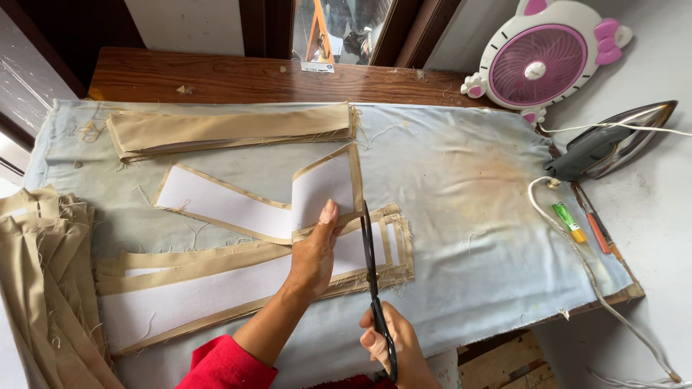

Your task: The person uses scissors to cut beige fabric along the edge of a white paper template. They then fold the cut fabric piece and place it on the table.

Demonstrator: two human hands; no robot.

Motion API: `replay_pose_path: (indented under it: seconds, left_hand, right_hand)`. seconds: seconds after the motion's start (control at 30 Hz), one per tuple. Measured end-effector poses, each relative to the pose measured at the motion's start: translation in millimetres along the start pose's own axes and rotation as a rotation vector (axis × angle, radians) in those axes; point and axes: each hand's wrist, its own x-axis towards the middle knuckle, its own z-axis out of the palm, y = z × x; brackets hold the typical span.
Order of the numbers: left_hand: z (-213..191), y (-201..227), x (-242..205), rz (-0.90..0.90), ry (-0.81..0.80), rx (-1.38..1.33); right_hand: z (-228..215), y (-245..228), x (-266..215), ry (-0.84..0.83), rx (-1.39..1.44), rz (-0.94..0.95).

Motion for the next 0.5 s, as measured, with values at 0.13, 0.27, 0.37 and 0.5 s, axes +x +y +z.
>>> replay_pose_path:
  seconds: [0.13, 0.27, 0.37, 0.5]
  left_hand:
    - [-1, 0, 4, 0.127, -0.036, -0.042]
    - [3, 3, 0, 0.134, -0.013, -0.034]
    - [-1, -7, 6, 0.135, 0.047, -0.044]
    - [-2, -8, 7, 0.2, 0.022, -0.004]
  right_hand:
    - [-1, 8, 16, 0.01, 0.014, -0.092]
    - [-1, 8, 28, -0.014, 0.087, -0.143]
    - [-2, 14, 35, -0.045, 0.103, -0.193]
    - [-2, -1, 29, -0.079, 0.106, -0.185]
